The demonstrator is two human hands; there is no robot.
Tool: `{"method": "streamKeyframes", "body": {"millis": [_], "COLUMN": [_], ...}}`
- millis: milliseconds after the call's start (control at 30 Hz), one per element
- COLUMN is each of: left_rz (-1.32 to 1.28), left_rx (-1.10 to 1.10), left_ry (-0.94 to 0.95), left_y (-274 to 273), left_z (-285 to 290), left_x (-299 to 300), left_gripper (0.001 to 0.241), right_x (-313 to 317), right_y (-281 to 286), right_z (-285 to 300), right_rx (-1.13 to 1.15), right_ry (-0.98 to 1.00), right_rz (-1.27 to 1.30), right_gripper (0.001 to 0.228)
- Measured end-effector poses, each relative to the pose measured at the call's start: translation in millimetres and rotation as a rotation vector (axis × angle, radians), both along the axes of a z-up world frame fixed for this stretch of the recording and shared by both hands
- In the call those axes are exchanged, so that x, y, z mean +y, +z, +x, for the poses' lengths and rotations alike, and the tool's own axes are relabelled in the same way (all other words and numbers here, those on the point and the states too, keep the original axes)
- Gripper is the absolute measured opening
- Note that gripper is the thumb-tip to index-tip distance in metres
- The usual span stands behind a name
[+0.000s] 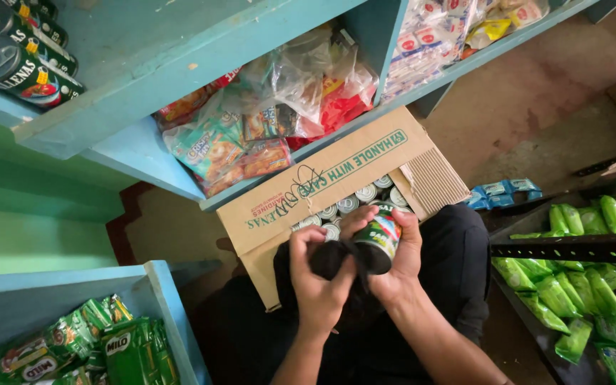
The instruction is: Cleaning canned goods with a cloth and organizing them onto a grocery shelf.
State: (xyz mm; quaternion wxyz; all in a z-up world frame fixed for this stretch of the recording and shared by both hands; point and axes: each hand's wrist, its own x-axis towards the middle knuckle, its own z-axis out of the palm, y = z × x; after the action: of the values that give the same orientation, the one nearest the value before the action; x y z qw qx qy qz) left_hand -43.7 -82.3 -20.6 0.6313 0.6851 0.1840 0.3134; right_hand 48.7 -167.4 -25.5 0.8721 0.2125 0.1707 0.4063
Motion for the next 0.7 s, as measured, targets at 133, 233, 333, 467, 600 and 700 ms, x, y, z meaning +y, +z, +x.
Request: {"method": "streamKeyframes", "body": {"millis": [133,233,333,467,600,700], "left_rz": [-0.138,-0.012,-0.692,-0.585,-0.417,-0.163], "left_rx": [0.079,-0.003,0.361,-0.192,-0.139,-0.010], "left_ry": [-0.191,-0.018,0.402,-0.103,-0.428,-0.441], "left_y": [4.0,10.1,-48.4,-12.5,54.0,75.9], "left_z": [-2.9,1.6,0.9,-30.4,-44.5,-34.9], "left_x": [-5.3,-1.7,37.9,68.9,63.9,52.1], "left_gripper": [0.056,0.018,0.056,0.019,0.022,0.022], "right_x": [-2.9,-0.8,-7.6,-25.1,-23.3,-24.5], "right_y": [-11.0,-8.3,-3.8,25.3,38.2,41.0], "right_z": [-0.9,-5.1,7.6,15.0,19.2,19.8], "right_rx": [-0.192,-0.391,-1.073,-1.652,-1.874,-1.939], "right_ry": [-0.015,-0.180,-0.498,-0.706,-0.773,-0.728], "right_rz": [-0.029,-0.204,-0.653,-1.195,-1.234,-1.115], "right_gripper": [0.025,0.038,0.070,0.071,0.055,0.051]}}
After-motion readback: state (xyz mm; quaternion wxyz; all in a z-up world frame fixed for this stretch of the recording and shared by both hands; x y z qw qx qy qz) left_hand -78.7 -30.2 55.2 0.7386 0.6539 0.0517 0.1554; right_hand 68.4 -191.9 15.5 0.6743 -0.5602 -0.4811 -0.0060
